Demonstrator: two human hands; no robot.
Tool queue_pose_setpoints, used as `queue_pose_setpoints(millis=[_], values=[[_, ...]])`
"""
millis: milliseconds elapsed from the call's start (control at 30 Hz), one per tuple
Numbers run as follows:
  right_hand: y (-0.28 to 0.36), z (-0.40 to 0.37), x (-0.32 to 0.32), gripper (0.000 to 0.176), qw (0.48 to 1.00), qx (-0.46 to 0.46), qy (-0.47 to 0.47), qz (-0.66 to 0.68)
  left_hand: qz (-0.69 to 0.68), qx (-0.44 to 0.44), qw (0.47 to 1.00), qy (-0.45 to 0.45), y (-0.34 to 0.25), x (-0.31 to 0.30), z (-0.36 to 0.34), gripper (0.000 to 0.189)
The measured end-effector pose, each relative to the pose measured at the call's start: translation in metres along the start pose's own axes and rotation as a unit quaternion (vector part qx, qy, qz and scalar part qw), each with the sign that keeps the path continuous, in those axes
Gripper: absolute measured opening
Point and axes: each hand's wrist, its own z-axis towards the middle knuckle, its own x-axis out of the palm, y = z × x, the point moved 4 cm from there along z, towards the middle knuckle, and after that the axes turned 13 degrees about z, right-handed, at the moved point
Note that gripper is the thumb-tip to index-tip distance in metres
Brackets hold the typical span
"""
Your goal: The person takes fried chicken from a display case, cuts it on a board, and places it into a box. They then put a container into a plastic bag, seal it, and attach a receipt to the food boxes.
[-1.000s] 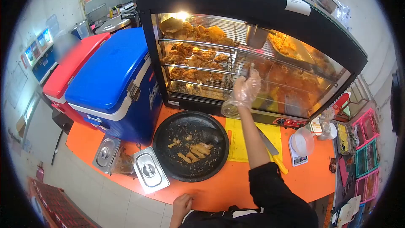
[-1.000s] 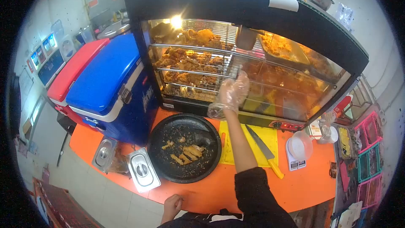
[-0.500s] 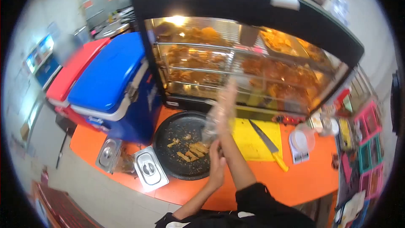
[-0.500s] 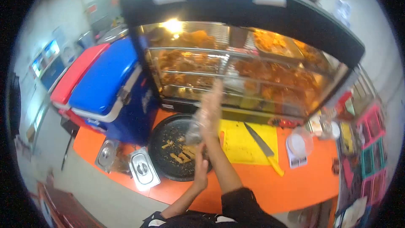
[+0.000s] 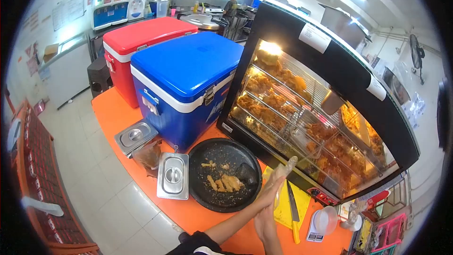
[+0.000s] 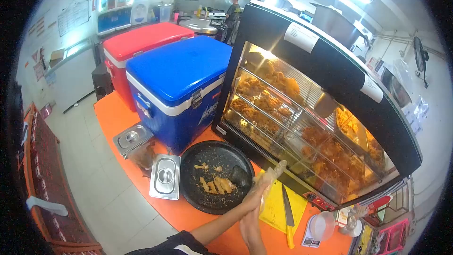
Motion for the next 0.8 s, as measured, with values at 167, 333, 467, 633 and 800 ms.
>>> queue_pose_setpoints(millis=[167,333,467,633,800], values=[[0.038,-0.045,-0.216,0.058,0.778,-0.044,-0.118,-0.615,0.359,0.174,0.909,-0.12,0.053,0.029,0.029,0.077],[0.041,-0.074,-0.303,0.068,0.549,0.062,-0.157,-0.819,0.568,0.204,0.795,-0.062,0.155,0.073,-0.002,0.085],[0.035,-0.065,-0.268,0.069,0.571,0.006,-0.148,-0.807,0.641,0.061,0.761,0.075,0.171,0.07,-0.021,0.067],[0.027,-0.092,-0.231,0.062,0.72,0.113,-0.241,-0.641,0.614,0.165,0.769,0.068,0.179,0.064,-0.002,0.043],[0.027,-0.116,-0.233,0.052,0.715,-0.091,-0.215,-0.659,0.493,0.069,0.844,0.198,0.169,0.065,0.024,0.045]])
